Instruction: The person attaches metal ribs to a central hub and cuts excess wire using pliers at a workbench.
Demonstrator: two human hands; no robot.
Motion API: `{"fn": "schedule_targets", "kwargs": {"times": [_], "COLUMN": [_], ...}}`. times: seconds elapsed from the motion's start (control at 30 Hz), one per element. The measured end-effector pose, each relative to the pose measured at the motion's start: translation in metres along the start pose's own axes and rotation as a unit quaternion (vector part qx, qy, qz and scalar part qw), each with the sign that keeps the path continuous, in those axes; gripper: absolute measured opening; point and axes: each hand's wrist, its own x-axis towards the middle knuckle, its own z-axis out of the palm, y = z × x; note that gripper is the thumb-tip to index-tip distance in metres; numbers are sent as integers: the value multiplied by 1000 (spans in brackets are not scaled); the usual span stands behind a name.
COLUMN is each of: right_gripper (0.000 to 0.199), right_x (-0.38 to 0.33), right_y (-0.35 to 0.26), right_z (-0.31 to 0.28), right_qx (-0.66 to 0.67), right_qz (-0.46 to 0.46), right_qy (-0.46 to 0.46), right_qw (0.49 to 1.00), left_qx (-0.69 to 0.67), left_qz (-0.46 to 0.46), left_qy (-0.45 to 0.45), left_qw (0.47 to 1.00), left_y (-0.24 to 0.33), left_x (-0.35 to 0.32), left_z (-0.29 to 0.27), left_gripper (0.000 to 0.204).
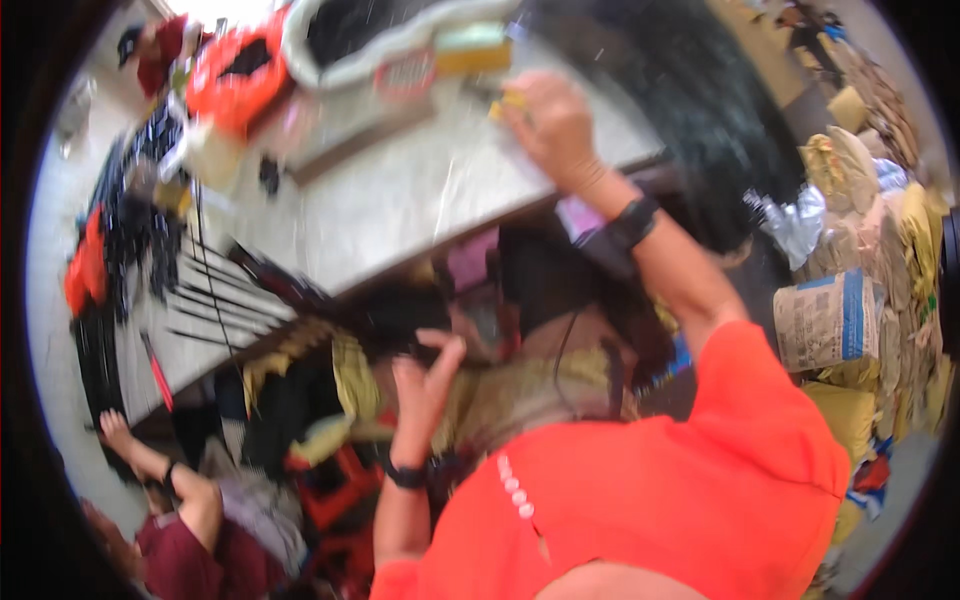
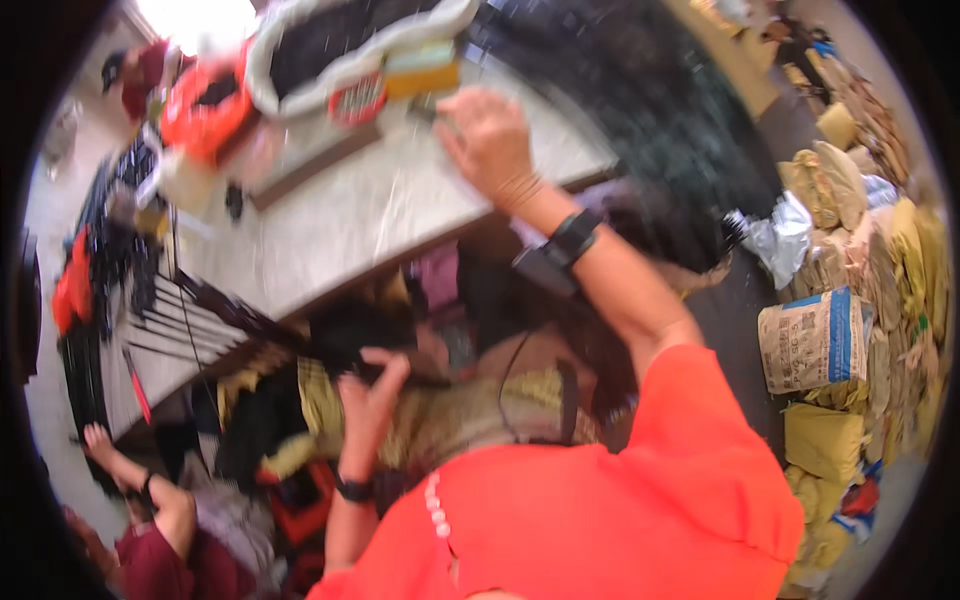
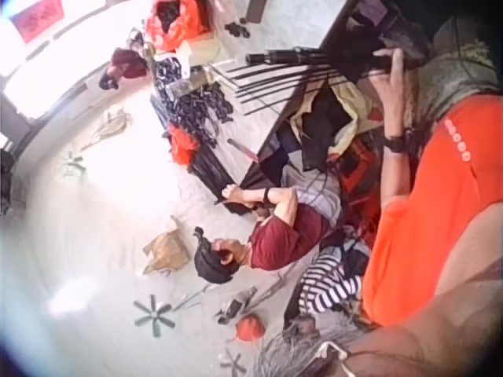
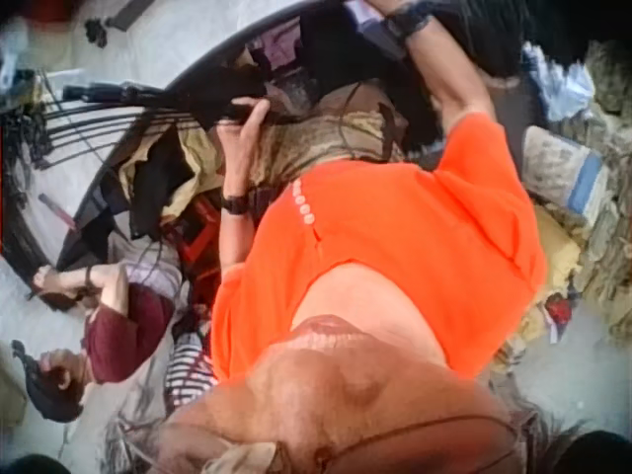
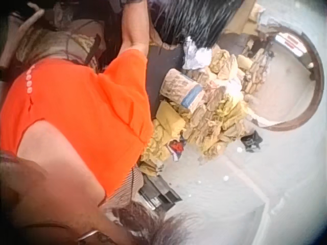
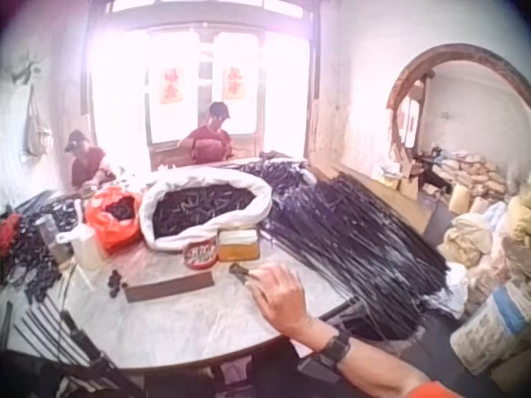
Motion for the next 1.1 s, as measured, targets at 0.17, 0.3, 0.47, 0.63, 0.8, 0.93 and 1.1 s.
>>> {"fn": "schedule_targets", "kwargs": {"times": [0.17,0.3,0.47,0.63,0.8,0.93,1.1], "right_gripper": [11,20,33,55,76,89,87], "right_x": [-43,-99,-108,-145,-165,-166,-108], "right_y": [-96,-114,-118,-121,-128,-119,-157], "right_z": [-53,-83,-106,-91,-76,-78,-111], "right_qx": [268,335,435,442,563,465,674], "right_qz": [-89,68,290,342,427,339,327], "right_qy": [-183,-495,-665,-561,-395,-526,-307], "right_qw": [942,799,533,610,587,627,587], "left_qx": [21,-72,-156,-168,-241,-346,-403], "left_qz": [-20,38,47,-4,-79,-88,-59], "left_qy": [141,192,236,244,226,182,33], "left_qw": [990,978,958,955,941,916,913], "left_y": [34,56,65,72,75,73,76], "left_x": [-10,-9,-9,-13,-29,-34,-17], "left_z": [-39,-49,-49,-50,-44,-34,0], "left_gripper": [7,5,12,15,16,13,15]}}
